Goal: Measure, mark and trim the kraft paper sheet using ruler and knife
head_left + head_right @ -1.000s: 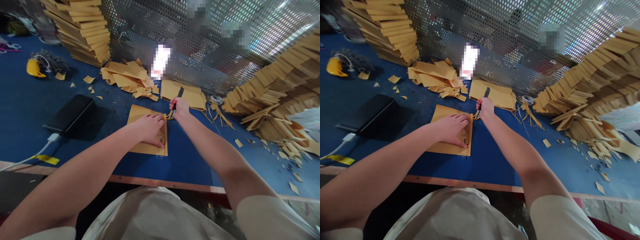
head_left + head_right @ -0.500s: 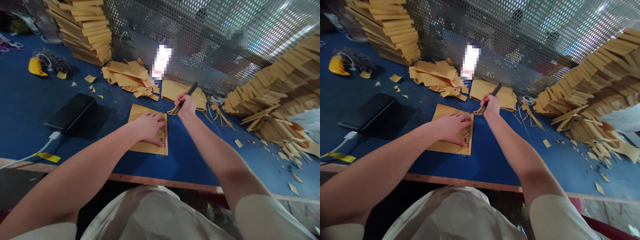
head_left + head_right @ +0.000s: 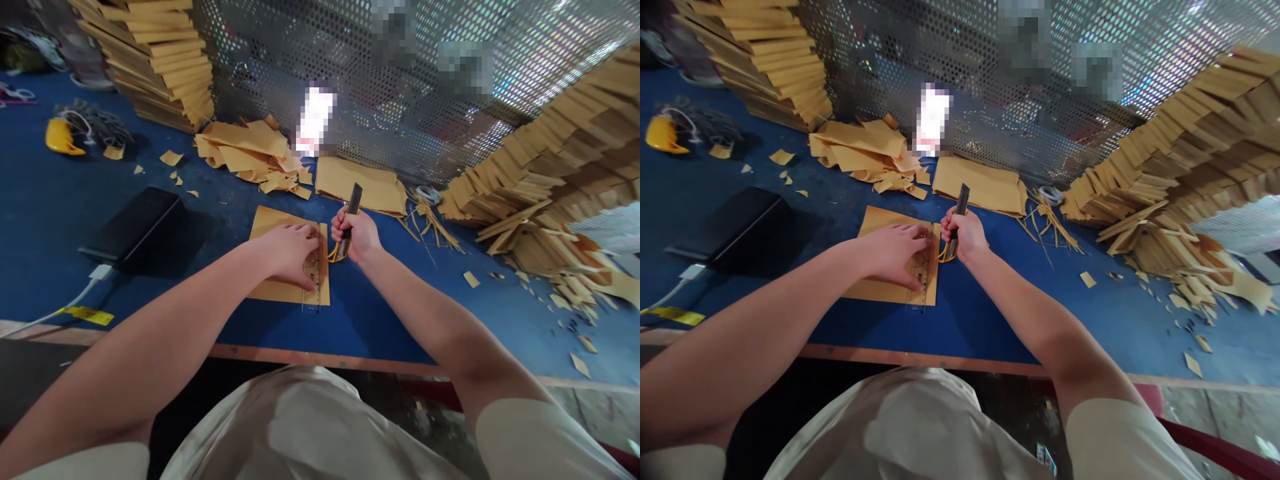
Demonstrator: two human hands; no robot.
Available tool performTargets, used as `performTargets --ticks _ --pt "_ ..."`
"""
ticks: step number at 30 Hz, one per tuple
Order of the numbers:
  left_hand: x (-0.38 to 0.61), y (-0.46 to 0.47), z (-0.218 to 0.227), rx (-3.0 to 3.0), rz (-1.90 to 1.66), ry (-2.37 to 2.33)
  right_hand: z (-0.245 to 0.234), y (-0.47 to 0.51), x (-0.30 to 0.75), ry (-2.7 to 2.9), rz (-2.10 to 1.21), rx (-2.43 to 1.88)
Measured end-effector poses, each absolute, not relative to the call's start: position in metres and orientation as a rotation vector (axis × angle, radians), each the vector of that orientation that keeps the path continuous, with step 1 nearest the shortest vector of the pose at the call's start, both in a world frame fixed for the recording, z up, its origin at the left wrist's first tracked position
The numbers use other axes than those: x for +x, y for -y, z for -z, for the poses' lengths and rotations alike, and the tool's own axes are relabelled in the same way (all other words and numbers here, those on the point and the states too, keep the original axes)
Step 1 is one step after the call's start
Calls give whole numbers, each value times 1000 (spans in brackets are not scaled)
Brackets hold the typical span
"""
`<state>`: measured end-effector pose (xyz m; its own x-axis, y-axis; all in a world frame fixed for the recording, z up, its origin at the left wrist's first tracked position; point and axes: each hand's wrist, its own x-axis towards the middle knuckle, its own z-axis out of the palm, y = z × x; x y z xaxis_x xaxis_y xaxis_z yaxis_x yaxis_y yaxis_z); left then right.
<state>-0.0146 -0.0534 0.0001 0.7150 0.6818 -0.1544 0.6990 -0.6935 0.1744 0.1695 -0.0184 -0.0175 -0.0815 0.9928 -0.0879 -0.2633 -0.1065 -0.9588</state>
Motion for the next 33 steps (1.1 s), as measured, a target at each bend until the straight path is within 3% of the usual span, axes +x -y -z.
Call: performTargets --ticks 20,25,33 --pt "-12 51 -2 2599 218 -1157 12 109 167 1089 -1936 -958" --pt "-17 48 2 2653 151 -1049 -3 74 192 1185 -1587 -1135" --pt "-18 39 3 2573 115 -882 -1 43 264 1827 -674 -1785"
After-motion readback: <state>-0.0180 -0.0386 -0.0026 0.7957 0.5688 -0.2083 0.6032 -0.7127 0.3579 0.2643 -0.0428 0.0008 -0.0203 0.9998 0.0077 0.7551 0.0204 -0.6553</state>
